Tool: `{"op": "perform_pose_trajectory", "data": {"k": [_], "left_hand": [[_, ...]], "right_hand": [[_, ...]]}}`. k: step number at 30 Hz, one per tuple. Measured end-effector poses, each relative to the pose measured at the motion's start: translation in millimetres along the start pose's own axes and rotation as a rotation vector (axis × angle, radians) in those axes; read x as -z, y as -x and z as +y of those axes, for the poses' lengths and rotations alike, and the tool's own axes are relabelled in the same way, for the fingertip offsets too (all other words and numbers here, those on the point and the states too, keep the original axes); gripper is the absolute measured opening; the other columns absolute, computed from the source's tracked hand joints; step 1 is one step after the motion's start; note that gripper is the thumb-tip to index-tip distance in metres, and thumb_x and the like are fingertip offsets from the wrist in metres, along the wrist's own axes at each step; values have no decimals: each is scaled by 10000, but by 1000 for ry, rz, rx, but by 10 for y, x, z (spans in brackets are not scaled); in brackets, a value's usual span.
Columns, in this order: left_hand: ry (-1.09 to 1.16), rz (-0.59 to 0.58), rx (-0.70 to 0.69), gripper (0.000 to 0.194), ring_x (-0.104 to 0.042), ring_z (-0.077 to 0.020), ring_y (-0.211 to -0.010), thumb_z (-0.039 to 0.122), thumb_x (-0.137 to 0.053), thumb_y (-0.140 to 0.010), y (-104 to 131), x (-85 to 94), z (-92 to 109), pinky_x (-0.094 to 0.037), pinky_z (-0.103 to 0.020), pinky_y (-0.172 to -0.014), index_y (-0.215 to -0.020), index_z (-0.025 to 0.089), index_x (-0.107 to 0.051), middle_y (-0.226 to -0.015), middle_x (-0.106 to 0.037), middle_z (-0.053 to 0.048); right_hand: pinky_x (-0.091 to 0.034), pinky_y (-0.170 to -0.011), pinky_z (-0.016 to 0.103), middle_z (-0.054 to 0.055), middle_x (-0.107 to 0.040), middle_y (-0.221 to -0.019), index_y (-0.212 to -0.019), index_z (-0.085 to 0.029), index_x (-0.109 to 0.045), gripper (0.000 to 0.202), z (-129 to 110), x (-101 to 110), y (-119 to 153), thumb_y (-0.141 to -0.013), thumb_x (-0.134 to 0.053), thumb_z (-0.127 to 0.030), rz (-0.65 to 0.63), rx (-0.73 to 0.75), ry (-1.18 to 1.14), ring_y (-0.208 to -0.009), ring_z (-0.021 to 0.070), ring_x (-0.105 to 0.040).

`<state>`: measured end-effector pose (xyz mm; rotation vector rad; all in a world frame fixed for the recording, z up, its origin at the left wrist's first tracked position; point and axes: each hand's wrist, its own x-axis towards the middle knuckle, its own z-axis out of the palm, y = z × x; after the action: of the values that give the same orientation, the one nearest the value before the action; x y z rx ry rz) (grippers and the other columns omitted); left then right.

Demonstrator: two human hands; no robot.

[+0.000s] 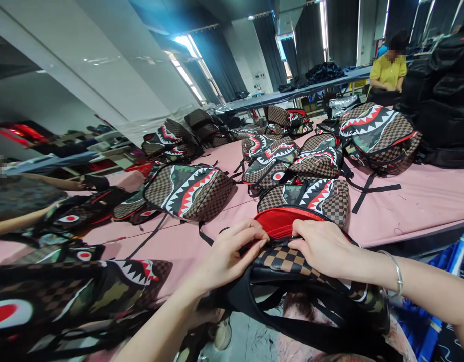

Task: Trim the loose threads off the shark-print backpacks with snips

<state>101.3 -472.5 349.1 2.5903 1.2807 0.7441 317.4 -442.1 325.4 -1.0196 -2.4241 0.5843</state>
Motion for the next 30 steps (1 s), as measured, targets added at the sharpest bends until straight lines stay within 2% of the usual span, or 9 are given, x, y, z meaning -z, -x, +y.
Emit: {"op": "perform_pose_trajectory", "data": {"k": [5,9,12,17,19,20,22,26,30], "left_hand": [[44,108,31,117,-525,-128,-723,178,-452,-833,8,-59,-38,-446,-248,-645,-811,165,-566,-785,-559,-47],[74,551,181,76,-529,-124,-726,184,-481,-828,-41,-240,-81,-438,-238,-618,-822,170,-555,-793,-557,-34],[211,788,268,84,-524,-110,-667,231,-472,-844,-134,-356,-74,-434,-238,-588,-831,178,-537,-778,-540,-18],[447,969,252,273,-482,-87,-560,291,-396,-883,-181,-265,-82,-429,-226,-544,-649,174,-471,-631,-466,11],[429,1047,263,127,-541,-103,-702,283,-497,-837,-118,-211,-163,-466,-234,-647,-768,182,-532,-789,-539,-14],[434,1055,284,130,-558,-115,-800,276,-559,-798,-78,-212,-221,-476,-247,-717,-902,200,-545,-926,-556,-31],[514,933,349,390,-551,-143,-967,284,-610,-758,-7,-295,-348,-464,-289,-844,-1124,233,-484,-1133,-526,-62],[716,513,452,393,-497,-185,-1137,376,-477,-835,0,-681,-493,-373,-366,-993,-1182,192,-495,-1229,-532,-102],[800,380,422,509,-350,-206,-1276,427,-453,-836,-189,-930,-482,-271,-395,-1061,-1297,216,-404,-1394,-381,-84]], "right_hand": [[-368,-565,216,-35,-607,-681,-727,-200,-519,160,22,41,-11,-865,-459,-253,7,7,-48,-606,108,-544],[-446,-633,224,-1,-629,-823,-916,-206,-545,135,29,-26,83,-868,-458,-297,122,34,-167,-719,122,-583],[-476,-697,265,56,-620,-912,-1088,-192,-526,364,89,-128,142,-784,-588,-382,223,136,-56,-810,169,-594],[-490,-662,245,32,-630,-805,-971,-208,-604,210,563,-89,194,-782,-608,-299,298,239,-63,-734,142,-603],[-500,-636,247,29,-632,-788,-960,-212,-607,214,866,12,277,-761,-634,-286,354,253,-104,-710,143,-605],[-505,-624,248,28,-634,-778,-951,-217,-611,215,1022,66,339,-750,-648,-284,397,259,-111,-698,145,-606],[-508,-600,245,23,-637,-756,-923,-231,-624,204,1313,165,489,-731,-669,-283,486,270,-108,-676,148,-609],[-503,-570,251,19,-625,-697,-855,-228,-649,176,1694,279,762,-702,-694,-302,626,232,-152,-631,155,-597],[-471,-514,262,18,-580,-620,-774,-212,-658,143,1800,308,878,-689,-699,-320,602,173,-270,-566,150,-545]]}}
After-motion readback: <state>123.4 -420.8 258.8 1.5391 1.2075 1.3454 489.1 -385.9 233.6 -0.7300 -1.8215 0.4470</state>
